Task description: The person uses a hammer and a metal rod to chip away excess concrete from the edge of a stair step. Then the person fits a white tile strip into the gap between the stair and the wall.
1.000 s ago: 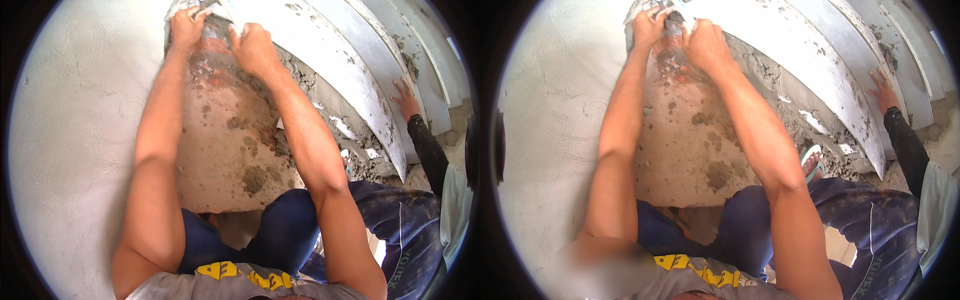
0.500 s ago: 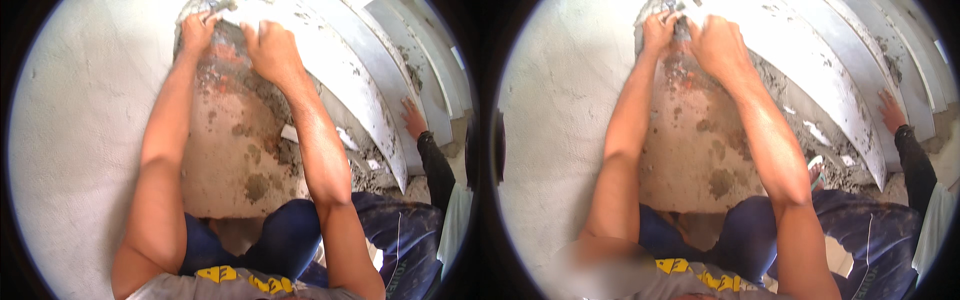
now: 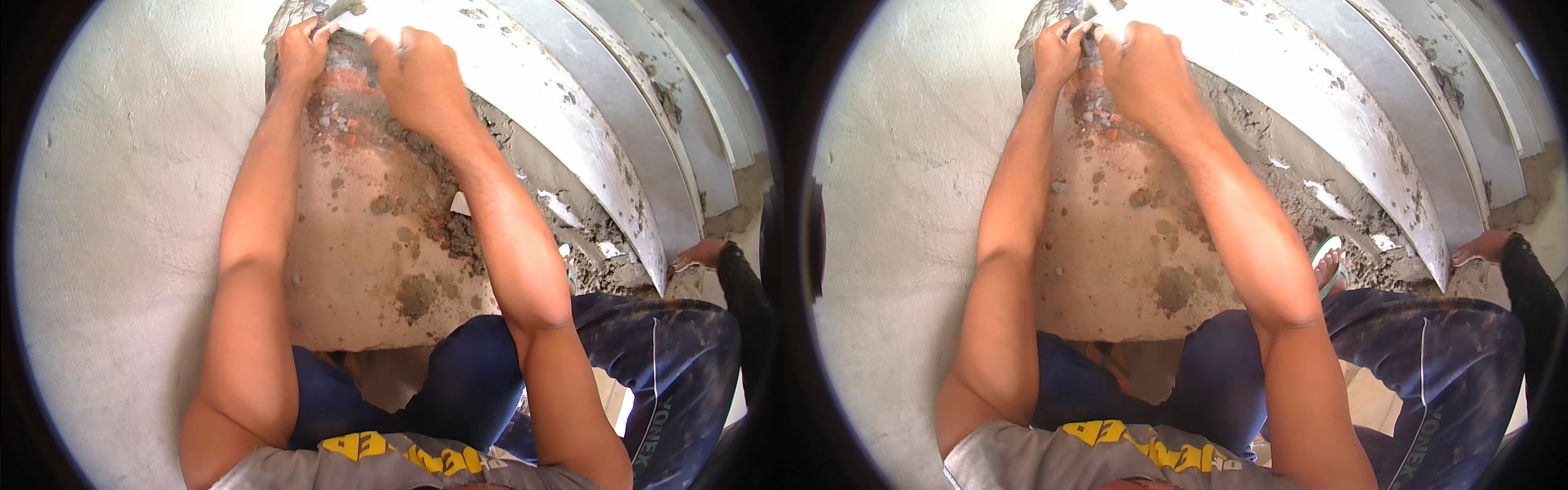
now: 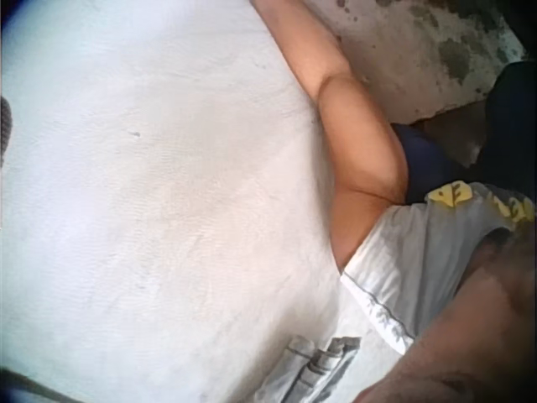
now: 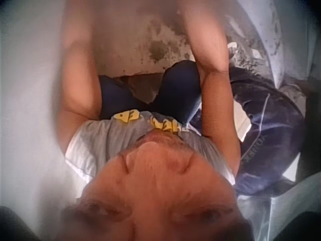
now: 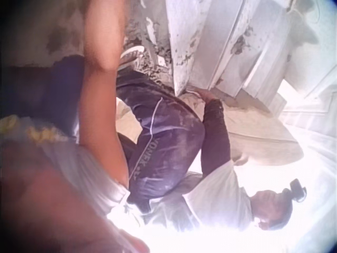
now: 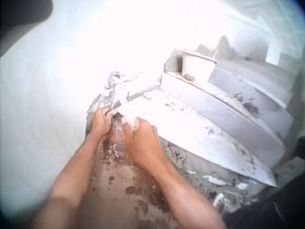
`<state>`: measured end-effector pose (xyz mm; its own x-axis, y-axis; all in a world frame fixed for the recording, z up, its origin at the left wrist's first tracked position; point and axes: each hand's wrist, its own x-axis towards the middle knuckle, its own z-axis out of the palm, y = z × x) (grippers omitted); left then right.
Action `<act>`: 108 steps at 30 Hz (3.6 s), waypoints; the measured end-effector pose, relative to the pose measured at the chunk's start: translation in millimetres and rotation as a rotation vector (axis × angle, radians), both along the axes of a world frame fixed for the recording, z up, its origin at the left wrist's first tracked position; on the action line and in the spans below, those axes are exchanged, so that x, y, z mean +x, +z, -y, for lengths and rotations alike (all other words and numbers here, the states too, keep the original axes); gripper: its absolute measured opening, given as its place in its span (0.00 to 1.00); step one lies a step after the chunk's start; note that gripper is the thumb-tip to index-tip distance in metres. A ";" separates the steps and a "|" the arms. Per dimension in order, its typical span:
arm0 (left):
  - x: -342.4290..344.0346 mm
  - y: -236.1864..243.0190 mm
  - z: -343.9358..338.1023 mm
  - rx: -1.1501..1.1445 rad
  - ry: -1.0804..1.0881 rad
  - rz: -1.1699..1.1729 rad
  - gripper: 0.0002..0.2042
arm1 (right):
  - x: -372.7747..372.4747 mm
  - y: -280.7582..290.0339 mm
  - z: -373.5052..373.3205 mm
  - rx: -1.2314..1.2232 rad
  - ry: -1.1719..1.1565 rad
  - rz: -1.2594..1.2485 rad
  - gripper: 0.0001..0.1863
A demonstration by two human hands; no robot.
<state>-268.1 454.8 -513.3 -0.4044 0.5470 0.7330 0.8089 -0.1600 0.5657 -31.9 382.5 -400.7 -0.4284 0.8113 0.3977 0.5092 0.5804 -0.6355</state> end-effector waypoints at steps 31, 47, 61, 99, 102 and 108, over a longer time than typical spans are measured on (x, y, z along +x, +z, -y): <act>3.9 32.0 25.9 0.027 0.110 -0.322 0.15 | 28.8 -1.6 -4.9 0.300 0.039 -0.394 0.13; -8.7 0.5 12.1 0.133 0.136 -0.345 0.13 | 24.4 -26.5 -20.5 0.484 0.229 -0.129 0.14; -5.5 2.7 5.1 0.167 0.109 -0.307 0.14 | 12.4 -6.6 -24.7 0.722 0.279 -0.467 0.12; -3.5 -4.0 -2.8 0.129 0.070 -0.094 0.09 | 9.0 -40.0 -25.2 0.253 0.207 -0.159 0.12; 1.0 4.5 5.1 0.153 0.077 -0.105 0.10 | 13.3 -45.1 -27.1 0.032 0.057 0.033 0.14; -12.1 -4.0 1.1 0.113 0.075 -0.123 0.12 | 8.5 5.0 2.3 0.328 0.220 -0.342 0.14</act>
<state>-280.3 453.7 -517.3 -0.3447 0.4304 0.8343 0.8828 -0.1535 0.4439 -23.4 380.1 -395.7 -0.3755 0.5263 0.7629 0.1478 0.8466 -0.5113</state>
